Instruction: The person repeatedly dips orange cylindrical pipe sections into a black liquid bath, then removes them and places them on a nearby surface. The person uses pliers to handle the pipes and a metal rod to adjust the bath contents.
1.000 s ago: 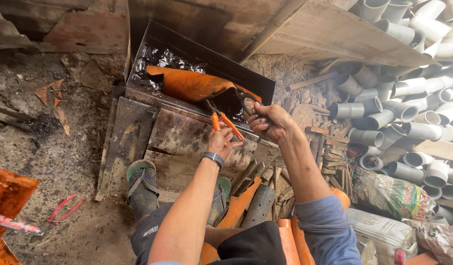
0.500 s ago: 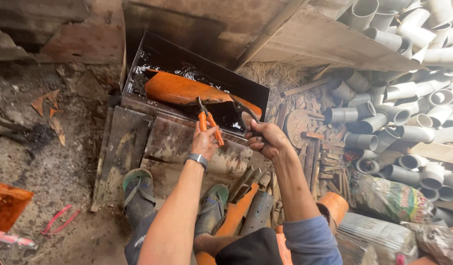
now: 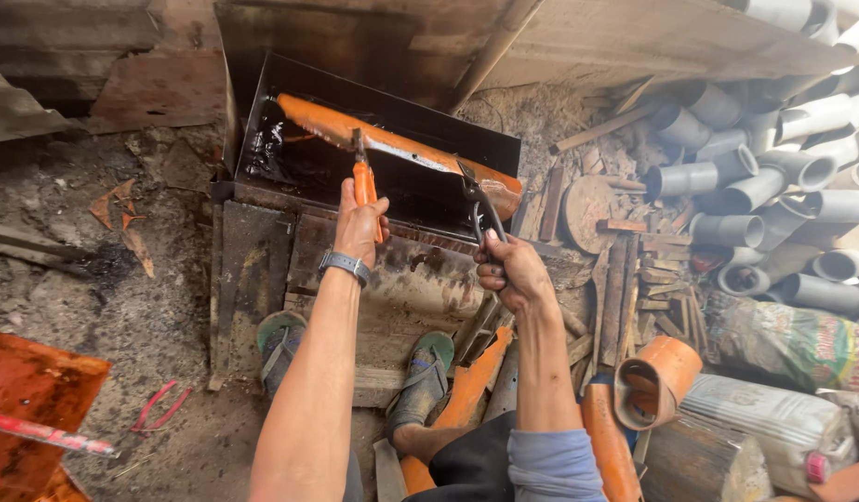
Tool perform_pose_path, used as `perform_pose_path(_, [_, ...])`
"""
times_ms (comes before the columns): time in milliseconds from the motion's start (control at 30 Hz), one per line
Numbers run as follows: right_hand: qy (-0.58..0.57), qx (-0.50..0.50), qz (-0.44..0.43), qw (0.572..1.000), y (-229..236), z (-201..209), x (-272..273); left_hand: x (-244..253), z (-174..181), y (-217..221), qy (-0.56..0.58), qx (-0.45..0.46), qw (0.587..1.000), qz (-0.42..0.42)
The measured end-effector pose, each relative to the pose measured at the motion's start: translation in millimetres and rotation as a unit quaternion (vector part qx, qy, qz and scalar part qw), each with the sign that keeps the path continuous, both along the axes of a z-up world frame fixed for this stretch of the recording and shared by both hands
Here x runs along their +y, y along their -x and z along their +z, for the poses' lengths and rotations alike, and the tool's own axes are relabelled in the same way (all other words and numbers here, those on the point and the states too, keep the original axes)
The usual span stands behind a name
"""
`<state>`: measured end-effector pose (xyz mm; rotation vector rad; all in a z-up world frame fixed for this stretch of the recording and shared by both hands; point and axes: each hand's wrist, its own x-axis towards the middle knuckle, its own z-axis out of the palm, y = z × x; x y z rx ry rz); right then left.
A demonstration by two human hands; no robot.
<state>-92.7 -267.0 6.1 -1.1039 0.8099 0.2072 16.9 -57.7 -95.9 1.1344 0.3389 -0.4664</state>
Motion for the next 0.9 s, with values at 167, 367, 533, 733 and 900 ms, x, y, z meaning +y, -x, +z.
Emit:
perform_pose_path(167, [-0.013,-0.001,-0.035,0.999,18,-33,21,8,14,-11,-0.084,-0.025,0.996,-0.023])
perform_pose_path(367, [-0.063,-0.041,-0.050,0.996,14,-60,41,9,17,-32,-0.126,-0.091,0.988,-0.021])
perform_pose_path(533, [-0.080,-0.037,-0.056,0.995,-3,-69,29,0,24,-57,-0.244,-0.068,0.966,-0.060])
perform_pose_path(733, [0.005,0.019,-0.033,0.999,-10,-78,27,-10,1,-72,-0.206,0.044,0.976,-0.059])
perform_pose_path(900, [0.037,0.039,-0.045,0.998,-13,-82,26,-14,-28,-76,-0.151,0.097,0.980,-0.082])
